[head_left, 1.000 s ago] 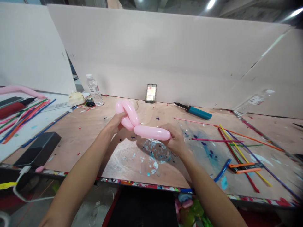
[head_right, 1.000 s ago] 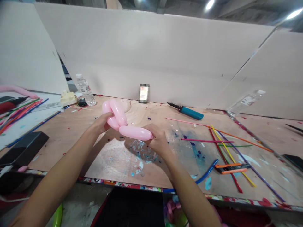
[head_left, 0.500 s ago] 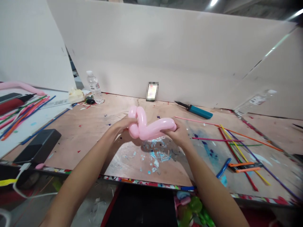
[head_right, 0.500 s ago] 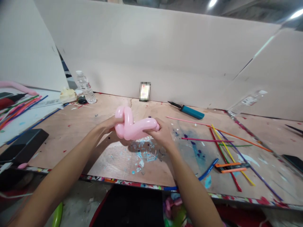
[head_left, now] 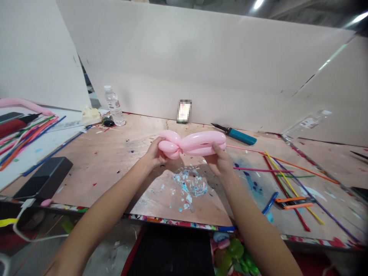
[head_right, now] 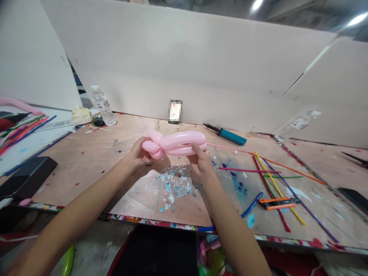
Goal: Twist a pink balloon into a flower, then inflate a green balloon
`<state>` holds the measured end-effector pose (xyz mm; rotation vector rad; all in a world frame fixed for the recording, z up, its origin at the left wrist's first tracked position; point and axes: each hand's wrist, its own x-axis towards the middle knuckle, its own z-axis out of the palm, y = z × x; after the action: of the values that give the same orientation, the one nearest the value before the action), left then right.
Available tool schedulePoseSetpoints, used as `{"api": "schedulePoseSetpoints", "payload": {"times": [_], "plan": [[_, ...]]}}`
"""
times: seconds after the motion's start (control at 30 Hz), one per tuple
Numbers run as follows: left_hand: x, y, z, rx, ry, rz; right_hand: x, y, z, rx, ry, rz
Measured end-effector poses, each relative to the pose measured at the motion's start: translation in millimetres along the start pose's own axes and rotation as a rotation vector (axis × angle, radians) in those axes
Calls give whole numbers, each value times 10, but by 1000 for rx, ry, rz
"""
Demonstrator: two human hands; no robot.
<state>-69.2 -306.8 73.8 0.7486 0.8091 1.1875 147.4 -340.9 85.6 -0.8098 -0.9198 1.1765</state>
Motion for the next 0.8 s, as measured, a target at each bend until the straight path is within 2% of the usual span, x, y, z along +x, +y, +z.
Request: {"api": "schedulePoseSetpoints", "payload": {"times": [0.07,0.1,0.2,0.33,0.4,0.5,0.57,0.63,0.67,0.8], "plan": [[-7,42,40,-116,17,-53,-5,-11,16,34,43,37],[-15,49,50,-162,35,-35,-13,-5,34,62,68,70],[-24,47,29,-228,103,114,-44,34,91,152,121,170],[-2,80,-66,-278,161,206,-94,77,123,152,137,242],[3,119,-99,-283,184,276,-125,88,128,88,129,218],[-8,184,-122,-227,192,453,-169,98,135,-2,131,142],[-21,226,-132,-157,189,539,-188,107,125,-73,84,106],[-31,267,-150,-106,197,554,-198,114,90,-239,16,-6],[-32,287,-162,-93,200,529,-203,116,63,-361,-4,-120],[-21,356,-226,-124,232,354,-264,77,-37,-855,-119,-747]]}}
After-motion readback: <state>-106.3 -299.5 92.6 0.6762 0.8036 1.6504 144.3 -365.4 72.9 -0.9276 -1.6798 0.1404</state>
